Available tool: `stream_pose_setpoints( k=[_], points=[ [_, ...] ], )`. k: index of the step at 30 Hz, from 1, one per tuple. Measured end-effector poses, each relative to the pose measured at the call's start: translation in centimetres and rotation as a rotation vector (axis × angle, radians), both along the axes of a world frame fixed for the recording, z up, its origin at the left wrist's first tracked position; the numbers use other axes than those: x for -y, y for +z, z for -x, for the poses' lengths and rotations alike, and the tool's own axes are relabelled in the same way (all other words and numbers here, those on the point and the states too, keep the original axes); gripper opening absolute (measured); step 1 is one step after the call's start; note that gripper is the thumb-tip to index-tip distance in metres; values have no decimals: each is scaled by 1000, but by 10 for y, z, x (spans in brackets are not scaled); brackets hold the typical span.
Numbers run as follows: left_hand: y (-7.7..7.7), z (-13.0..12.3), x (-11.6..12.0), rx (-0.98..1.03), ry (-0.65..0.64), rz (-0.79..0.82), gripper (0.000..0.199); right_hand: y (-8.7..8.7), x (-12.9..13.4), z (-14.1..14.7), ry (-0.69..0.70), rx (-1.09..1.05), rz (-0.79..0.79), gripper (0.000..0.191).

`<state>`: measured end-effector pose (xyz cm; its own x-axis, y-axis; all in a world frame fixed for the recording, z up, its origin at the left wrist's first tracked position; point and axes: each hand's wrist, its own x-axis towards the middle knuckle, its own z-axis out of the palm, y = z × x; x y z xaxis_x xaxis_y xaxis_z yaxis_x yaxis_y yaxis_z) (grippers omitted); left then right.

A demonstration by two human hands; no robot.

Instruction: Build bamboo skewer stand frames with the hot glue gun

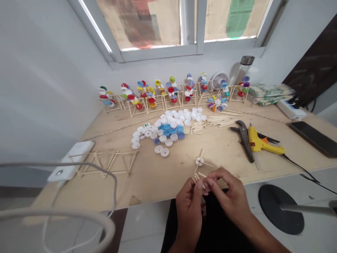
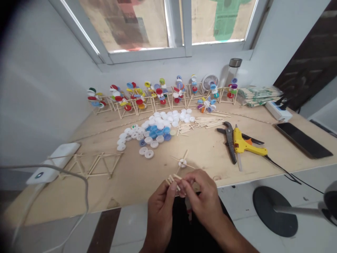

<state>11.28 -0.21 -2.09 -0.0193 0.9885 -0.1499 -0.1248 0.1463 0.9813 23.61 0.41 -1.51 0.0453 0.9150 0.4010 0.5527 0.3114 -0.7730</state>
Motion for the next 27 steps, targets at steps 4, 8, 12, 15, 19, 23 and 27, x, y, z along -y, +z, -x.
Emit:
stream_pose_setpoints(
  k=[4,8,12,15,19,23,27],
  points=[
    [-10,-8,8,133,42,130,29,-9,8,16,-39,64,-120,7],
    [-11,-8,10,214,47,142,26,-11,10,16,-27,149,-224,17],
    [-9,-6,13,293,29,187,25,-14,14,16,-19,191,-254,26],
    [-8,-4,15,322,14,230,26,-15,19,21,7,203,-213,36],
    [-5,-3,15,306,90,216,26,-15,25,25,99,184,-176,45],
    [-5,1,14,294,110,202,27,-12,18,-15,21,324,-278,39],
    [-5,11,13,302,109,214,32,-12,-5,-105,-327,577,-252,30]
  ],
)
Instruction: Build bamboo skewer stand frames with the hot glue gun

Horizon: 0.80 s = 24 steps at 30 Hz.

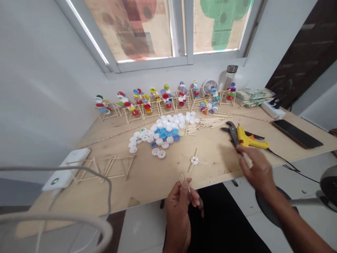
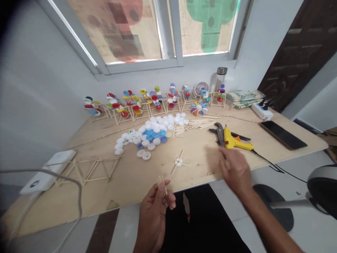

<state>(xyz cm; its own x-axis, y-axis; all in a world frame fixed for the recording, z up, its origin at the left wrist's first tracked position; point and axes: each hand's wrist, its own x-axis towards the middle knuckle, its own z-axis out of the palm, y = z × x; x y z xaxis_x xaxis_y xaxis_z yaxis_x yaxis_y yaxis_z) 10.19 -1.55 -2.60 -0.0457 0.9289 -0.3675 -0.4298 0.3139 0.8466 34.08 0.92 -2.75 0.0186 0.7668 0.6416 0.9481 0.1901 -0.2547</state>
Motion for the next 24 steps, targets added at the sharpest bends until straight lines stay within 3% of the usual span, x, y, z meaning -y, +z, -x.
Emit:
stream_pose_setpoints(
  k=[3,7,15,19,22,24],
  points=[
    [2,6,-1,36,-33,17,34,-5,-19,-61,-221,232,26,29],
    [6,10,-6,94,-102,67,39,-10,-37,-94,-279,442,176,36],
    [10,16,-24,151,-194,83,38,3,-57,-101,-152,526,300,26],
    [10,20,-33,152,-170,84,37,7,-61,-109,-193,540,334,23],
    [8,22,-38,135,-142,78,37,16,-52,-96,-245,376,259,29],
    [6,23,-41,121,-140,76,36,25,-37,-72,-219,137,217,31]
  ],
)
